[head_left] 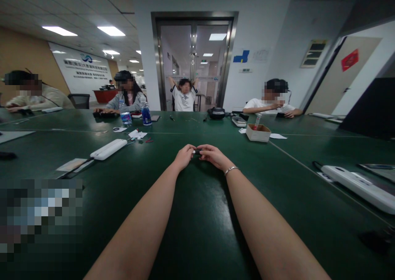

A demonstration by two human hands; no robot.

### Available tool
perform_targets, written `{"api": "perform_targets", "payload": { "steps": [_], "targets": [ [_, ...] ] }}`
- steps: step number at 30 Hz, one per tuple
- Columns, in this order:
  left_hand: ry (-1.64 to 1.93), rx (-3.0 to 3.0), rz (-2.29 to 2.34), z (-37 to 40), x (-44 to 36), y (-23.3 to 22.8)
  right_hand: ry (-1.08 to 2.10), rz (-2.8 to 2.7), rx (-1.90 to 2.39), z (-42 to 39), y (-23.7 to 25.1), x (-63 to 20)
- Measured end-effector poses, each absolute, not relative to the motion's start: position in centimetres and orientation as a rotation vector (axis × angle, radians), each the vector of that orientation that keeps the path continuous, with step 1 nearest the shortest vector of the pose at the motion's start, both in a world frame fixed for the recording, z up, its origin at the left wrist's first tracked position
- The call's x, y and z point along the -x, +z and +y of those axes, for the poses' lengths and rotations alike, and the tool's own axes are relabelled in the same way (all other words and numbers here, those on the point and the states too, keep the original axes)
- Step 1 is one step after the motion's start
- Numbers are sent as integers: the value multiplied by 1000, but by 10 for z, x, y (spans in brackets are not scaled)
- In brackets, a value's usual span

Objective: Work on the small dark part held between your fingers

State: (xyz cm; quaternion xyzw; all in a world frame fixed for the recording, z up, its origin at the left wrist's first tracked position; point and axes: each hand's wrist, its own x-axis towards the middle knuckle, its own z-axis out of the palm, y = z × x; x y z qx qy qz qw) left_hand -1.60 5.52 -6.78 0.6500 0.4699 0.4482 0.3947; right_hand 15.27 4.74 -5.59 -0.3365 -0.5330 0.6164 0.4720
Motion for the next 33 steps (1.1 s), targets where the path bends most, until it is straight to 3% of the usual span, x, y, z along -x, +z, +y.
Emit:
{"api": "perform_targets", "payload": {
  "steps": [33],
  "targets": [
    [1133,-1686,1201,56,14,-70,1509,-1275,838,48,-56,-152]
  ]
}}
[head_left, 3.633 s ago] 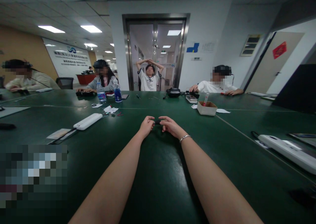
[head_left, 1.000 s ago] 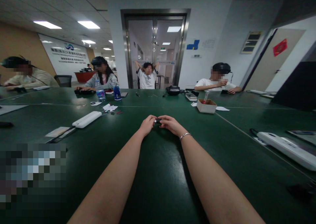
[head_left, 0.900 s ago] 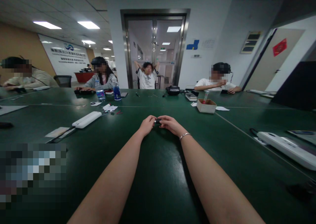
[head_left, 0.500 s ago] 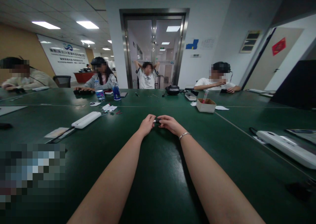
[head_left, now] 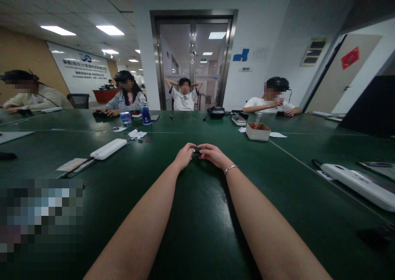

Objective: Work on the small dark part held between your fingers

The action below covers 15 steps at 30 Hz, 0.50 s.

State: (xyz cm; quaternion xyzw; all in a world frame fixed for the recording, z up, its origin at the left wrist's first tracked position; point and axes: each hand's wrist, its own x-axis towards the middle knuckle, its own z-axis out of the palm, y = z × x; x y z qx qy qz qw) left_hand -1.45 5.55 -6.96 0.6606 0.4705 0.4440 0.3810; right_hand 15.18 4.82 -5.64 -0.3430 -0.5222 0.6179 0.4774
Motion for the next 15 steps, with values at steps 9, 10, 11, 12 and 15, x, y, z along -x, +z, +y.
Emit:
{"api": "perform_targets", "payload": {
  "steps": [9,10,11,12,15],
  "targets": [
    [1136,-1658,1141,57,14,-71,1518,-1283,832,49,-57,-152],
    [1134,-1660,1126,57,14,-70,1519,-1285,832,49,-57,-152],
    [1130,-1666,1116,56,14,-70,1520,-1284,835,49,-57,-152],
    [1127,-1673,1112,56,14,-69,1521,-1283,839,49,-57,-152],
    [1117,-1676,1123,55,14,-68,1519,-1283,848,48,-56,-152]
  ]
}}
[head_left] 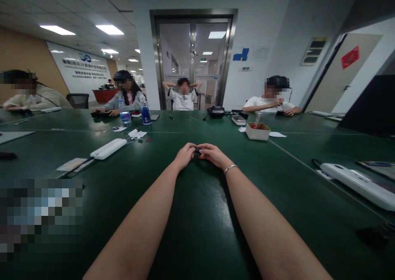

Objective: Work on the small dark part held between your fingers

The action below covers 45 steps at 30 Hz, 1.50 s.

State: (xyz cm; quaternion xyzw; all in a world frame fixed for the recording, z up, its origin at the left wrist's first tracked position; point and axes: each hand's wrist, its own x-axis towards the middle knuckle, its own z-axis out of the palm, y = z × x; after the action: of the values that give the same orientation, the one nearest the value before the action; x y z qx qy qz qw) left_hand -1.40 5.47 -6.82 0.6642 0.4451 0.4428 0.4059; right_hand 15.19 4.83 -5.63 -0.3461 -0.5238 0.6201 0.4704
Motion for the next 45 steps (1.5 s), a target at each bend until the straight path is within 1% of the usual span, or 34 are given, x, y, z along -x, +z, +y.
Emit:
{"api": "perform_targets", "payload": {
  "steps": [6,30,38,42,45],
  "targets": [
    [1163,-1678,1156,53,15,-68,1508,-1289,855,48,-56,-152],
    [1157,-1665,1197,51,14,-65,1511,-1277,849,48,-57,-151],
    [1147,-1628,1131,53,15,-65,1485,-1327,875,49,-57,-151],
    [1184,-1676,1166,53,16,-66,1360,-1502,987,53,-59,-147],
    [1190,-1693,1205,55,15,-68,1051,-1746,1151,55,-60,-141]
  ]
}}
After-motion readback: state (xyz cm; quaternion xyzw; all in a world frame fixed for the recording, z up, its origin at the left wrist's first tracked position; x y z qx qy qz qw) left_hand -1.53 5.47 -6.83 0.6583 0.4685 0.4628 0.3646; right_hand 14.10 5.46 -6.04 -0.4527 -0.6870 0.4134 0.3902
